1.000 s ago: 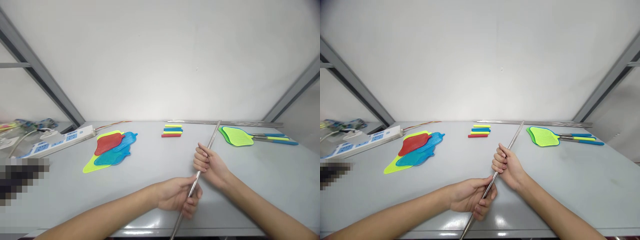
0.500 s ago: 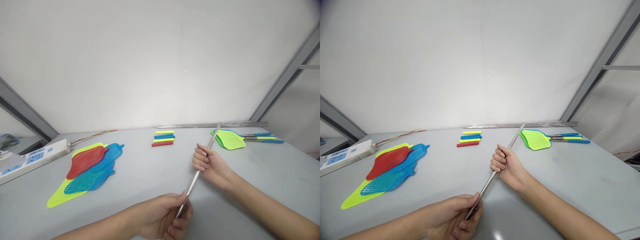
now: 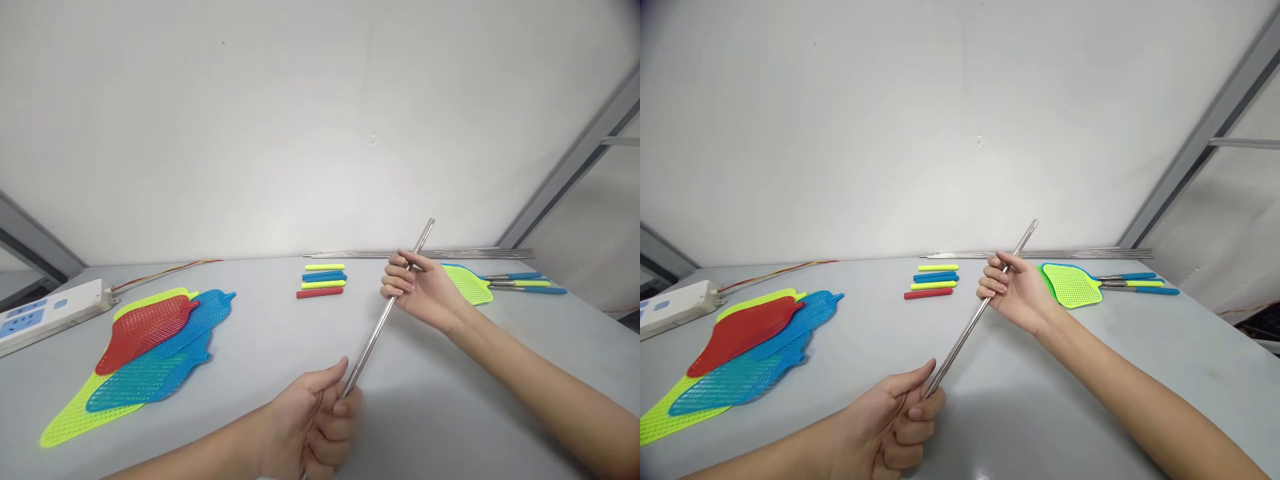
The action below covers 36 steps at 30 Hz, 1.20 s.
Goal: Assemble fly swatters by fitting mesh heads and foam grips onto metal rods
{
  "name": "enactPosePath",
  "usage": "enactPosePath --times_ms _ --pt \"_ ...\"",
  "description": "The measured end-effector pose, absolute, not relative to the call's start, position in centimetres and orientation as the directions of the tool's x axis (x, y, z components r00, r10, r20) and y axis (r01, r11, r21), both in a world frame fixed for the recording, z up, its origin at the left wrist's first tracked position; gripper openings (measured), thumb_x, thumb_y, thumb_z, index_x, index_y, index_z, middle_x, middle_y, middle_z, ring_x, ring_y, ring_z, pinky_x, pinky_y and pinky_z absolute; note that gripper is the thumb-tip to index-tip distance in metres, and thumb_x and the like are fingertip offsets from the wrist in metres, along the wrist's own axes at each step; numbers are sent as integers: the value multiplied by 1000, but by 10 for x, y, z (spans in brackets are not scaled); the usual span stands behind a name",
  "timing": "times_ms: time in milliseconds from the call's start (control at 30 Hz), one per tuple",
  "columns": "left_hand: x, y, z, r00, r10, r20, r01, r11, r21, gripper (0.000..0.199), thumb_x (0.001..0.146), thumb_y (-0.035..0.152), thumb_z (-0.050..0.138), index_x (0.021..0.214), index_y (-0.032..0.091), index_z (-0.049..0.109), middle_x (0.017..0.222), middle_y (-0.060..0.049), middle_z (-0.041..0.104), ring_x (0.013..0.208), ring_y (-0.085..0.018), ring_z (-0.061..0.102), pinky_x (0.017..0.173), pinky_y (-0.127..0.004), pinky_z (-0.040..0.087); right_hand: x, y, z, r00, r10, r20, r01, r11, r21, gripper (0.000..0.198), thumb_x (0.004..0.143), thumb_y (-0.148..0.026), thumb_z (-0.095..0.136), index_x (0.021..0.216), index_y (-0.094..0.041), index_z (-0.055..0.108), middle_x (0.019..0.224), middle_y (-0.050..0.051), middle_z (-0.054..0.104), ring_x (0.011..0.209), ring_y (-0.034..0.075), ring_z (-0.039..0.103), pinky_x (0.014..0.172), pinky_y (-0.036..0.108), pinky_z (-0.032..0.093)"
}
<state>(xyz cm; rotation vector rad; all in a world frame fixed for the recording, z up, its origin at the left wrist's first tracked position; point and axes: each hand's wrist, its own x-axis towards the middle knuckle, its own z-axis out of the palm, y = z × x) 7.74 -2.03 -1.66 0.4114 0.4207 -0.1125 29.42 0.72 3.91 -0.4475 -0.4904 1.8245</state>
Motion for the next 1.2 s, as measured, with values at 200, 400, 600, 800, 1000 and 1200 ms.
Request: enactPosePath --times_ms 200,400,600,800,1000,1200 --pt "76 -30 -18 942 83 -327 87 877 473 42 80 50 28 55 16 34 40 6 19 33 -6 15 35 -19 7 269 22 55 -354 931 -92 -761 -344 -550 24 75 -19 46 57 -17 30 46 -7 17 37 4 19 38 17 25" --pt "79 -38 -19 932 168 -322 27 852 523 42 77 50 37 57 14 39 44 4 29 38 -5 24 40 -22 8 252 16 56 -266 950 -161 -764 -310 -566 27 75 -21 47 56 -17 28 46 -8 12 37 4 12 33 17 18" --pt "82 -42 -12 872 233 -430 90 788 609 47 67 60 44 53 16 35 40 7 28 34 -4 18 35 -21 4 249 2 47 1 979 -202 -778 -126 -616 29 73 -22 48 55 -17 26 48 -8 8 37 4 9 31 17 14" --pt "82 -42 -12 863 185 -470 193 738 646 53 66 69 31 52 17 33 32 7 25 29 -4 12 30 -21 0 245 0 39 127 967 -221 -757 -49 -652 30 73 -25 48 55 -18 26 48 -8 8 37 4 8 29 17 12" --pt "79 -40 -14 862 144 -486 218 761 612 50 69 65 32 54 17 34 32 8 23 29 -4 11 28 -19 0 242 -3 33 215 944 -252 -752 -5 -660 29 75 -26 47 56 -18 26 48 -8 9 37 3 7 30 17 9" --pt "77 -40 -14 901 66 -429 207 804 558 43 75 56 36 56 18 34 33 8 21 28 -4 14 27 -17 2 241 -6 29 248 925 -288 -755 -2 -655 31 75 -27 47 55 -17 26 48 -8 9 37 3 7 30 17 9"
